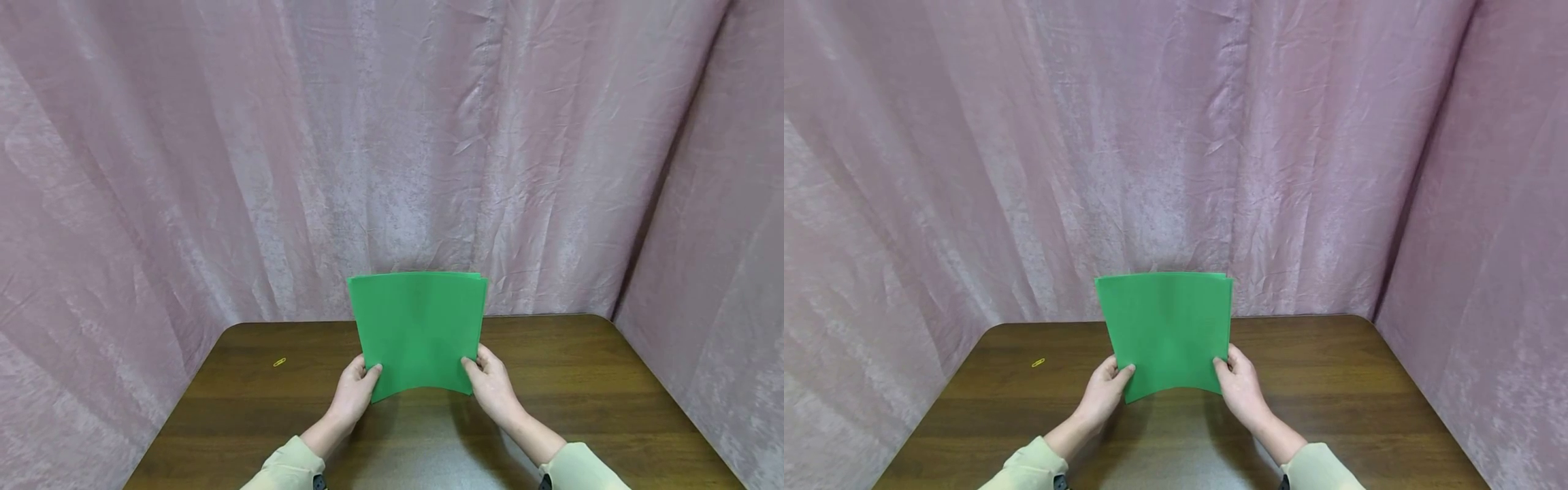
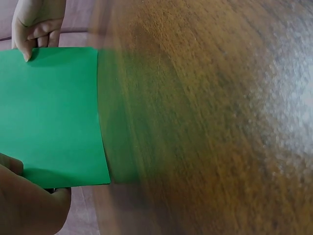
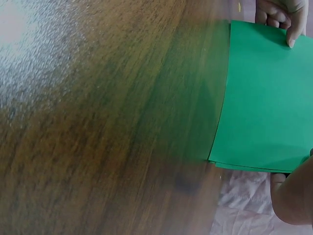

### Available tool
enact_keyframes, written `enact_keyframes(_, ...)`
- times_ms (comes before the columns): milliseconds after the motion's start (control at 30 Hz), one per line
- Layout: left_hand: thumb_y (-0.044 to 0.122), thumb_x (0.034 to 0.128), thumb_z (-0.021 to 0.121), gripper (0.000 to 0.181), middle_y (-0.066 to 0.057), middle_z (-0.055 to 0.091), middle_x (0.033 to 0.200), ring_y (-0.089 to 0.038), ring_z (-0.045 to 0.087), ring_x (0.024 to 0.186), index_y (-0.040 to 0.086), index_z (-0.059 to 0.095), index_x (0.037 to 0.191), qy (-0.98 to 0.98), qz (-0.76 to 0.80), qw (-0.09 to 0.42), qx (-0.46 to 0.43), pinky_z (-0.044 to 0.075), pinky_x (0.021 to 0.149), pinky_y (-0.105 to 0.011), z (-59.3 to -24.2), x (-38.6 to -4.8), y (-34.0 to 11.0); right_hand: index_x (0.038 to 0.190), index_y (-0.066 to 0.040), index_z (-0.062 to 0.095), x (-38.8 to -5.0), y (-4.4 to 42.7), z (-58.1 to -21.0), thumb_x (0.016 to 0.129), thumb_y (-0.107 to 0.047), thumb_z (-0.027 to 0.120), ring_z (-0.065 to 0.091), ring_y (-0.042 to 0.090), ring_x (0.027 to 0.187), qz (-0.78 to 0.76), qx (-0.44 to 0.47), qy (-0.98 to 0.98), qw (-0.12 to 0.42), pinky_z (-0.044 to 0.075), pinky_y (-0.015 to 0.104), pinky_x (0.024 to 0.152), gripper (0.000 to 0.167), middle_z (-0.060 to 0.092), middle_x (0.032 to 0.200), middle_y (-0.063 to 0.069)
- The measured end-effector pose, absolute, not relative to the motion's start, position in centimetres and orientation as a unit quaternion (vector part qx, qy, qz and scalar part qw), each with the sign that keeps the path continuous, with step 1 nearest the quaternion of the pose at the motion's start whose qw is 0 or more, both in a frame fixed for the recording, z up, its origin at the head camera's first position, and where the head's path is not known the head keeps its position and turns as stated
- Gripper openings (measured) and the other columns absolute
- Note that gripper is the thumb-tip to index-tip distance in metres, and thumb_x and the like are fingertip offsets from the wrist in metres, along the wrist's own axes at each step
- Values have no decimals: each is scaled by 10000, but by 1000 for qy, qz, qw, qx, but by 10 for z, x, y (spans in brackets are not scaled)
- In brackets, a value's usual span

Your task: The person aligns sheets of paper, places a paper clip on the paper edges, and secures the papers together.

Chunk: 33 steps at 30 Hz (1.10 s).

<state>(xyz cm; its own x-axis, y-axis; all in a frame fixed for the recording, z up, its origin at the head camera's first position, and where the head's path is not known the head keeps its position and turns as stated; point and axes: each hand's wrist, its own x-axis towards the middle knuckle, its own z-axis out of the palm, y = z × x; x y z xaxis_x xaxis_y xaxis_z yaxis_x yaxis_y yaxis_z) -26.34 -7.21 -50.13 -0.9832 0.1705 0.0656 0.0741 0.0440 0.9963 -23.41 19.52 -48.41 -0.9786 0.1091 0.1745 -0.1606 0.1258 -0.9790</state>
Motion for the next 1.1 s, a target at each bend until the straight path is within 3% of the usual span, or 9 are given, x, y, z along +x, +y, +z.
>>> enact_keyframes(400, 146, 1072, 522, 299, -183, 672, 1231, -334, 675, 1090, -35, 538, 1310, 721, 686, 32, 88, 543, 941, -513, -505, -264, -67, 1318, 16, 608, -236, 192, -483, 1032, -4, 511, 699, 341, 1033, 657, -1, -747, 97, 592, 443, 856, 303, 690, 1173, 213)
enact_keyframes(733, 158, 1073, 525, 309, -191, 662, 1232, -349, 670, 1085, -33, 518, 1317, 715, 692, 32, 93, 550, 917, -524, -506, -264, -68, 1361, -1, 585, -237, 192, -485, 1064, -54, 501, 690, 339, 1060, 668, 0, -739, 90, 584, 455, 881, 313, 664, 1229, 203)
enact_keyframes(1100, 152, 1077, 514, 337, -207, 657, 1247, -390, 674, 1070, -6, 494, 1375, 695, 711, 14, 104, 556, 900, -563, -482, -271, -70, 1394, -7, 558, -236, 193, -486, 1075, -76, 495, 678, 366, 1081, 674, -1, -734, 77, 581, 478, 885, 333, 640, 1269, 203)
